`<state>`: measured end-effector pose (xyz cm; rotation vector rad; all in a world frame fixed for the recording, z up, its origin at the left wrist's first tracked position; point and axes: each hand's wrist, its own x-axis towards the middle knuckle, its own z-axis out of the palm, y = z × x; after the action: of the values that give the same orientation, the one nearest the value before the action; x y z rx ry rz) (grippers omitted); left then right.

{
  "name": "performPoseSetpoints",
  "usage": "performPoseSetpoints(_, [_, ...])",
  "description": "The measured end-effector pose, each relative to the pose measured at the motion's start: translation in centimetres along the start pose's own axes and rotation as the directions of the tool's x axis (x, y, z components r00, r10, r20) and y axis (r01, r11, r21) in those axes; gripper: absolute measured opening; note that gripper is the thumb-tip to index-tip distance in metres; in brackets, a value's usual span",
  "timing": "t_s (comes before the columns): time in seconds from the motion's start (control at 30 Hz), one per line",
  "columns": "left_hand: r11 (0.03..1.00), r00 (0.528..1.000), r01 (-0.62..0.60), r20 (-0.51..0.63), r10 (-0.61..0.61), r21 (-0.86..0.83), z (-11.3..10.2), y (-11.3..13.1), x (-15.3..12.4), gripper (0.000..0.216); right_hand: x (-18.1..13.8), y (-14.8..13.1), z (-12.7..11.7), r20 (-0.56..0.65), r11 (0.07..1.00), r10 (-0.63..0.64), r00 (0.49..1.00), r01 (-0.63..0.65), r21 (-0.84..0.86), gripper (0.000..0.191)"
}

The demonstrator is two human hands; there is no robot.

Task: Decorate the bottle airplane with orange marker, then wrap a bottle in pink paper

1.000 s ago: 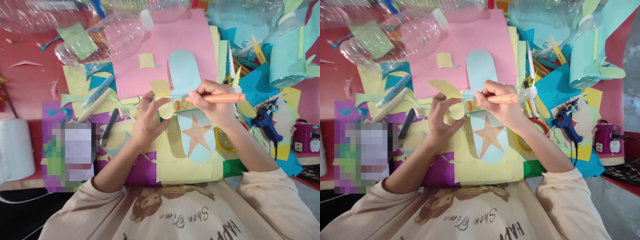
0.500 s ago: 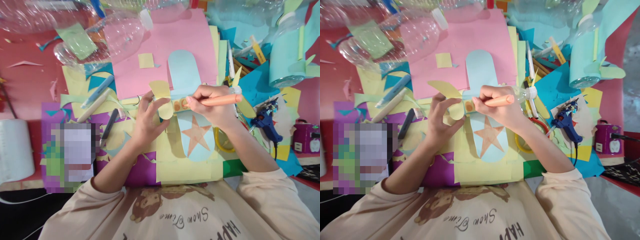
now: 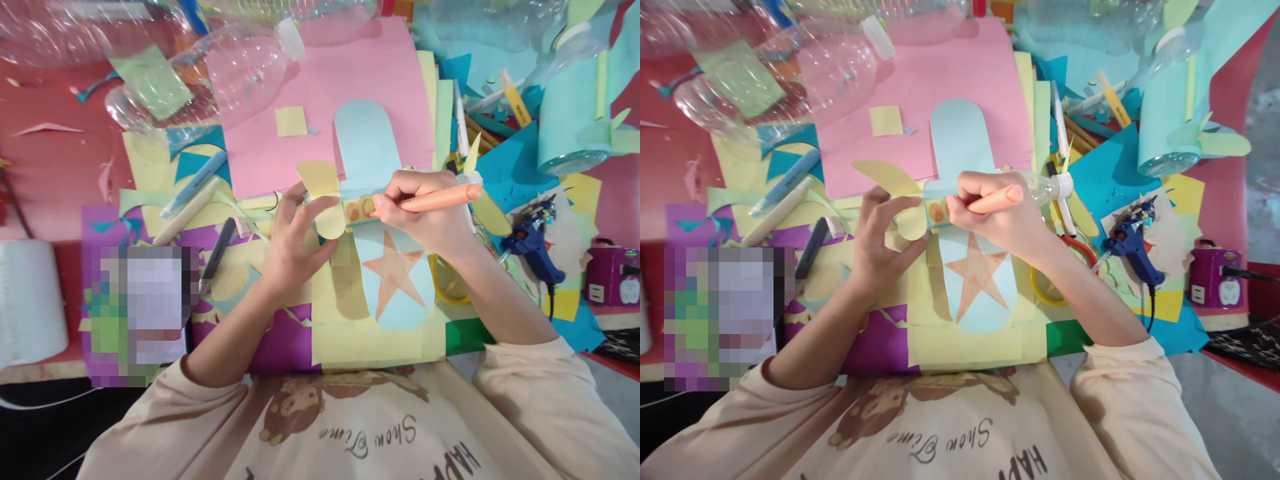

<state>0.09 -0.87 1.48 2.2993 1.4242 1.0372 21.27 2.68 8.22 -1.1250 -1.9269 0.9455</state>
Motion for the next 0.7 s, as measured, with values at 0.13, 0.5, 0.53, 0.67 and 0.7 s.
performPoseSetpoints(0.13, [1.0,1.0,-0.006,-0.005,0.006,0.01,0.02,-0.02,0.05,0.046,-0.03,0.11,-0.03,-0.012,1.0,0.009,1.0,-0.01,-0.029,0.039])
performPoseSetpoints(0.5, [0.999,1.0,-0.016,-0.016,0.015,-0.041,-0.01,0.11,0.1,0.048,-0.08,0.28,0.13,-0.091,0.999,0.002,0.996,-0.006,-0.035,0.041])
performPoseSetpoints(0.53, [0.999,1.0,-0.016,-0.015,0.015,-0.036,-0.01,0.1,0.1,0.048,-0.05,0.26,0.14,-0.099,1.0,-0.003,0.995,0.0,-0.029,0.042])
performPoseSetpoints(0.67, [1.0,1.0,-0.009,-0.011,0.009,-0.026,-0.02,0.06,0.1,0.048,-0.06,0.19,0.18,-0.127,1.0,0.006,0.992,-0.01,-0.028,0.042])
performPoseSetpoints(0.7, [1.0,1.0,-0.008,-0.009,0.008,-0.024,-0.03,0.07,0.09,0.048,-0.07,0.19,0.19,-0.129,0.999,0.014,0.992,-0.018,-0.031,0.042])
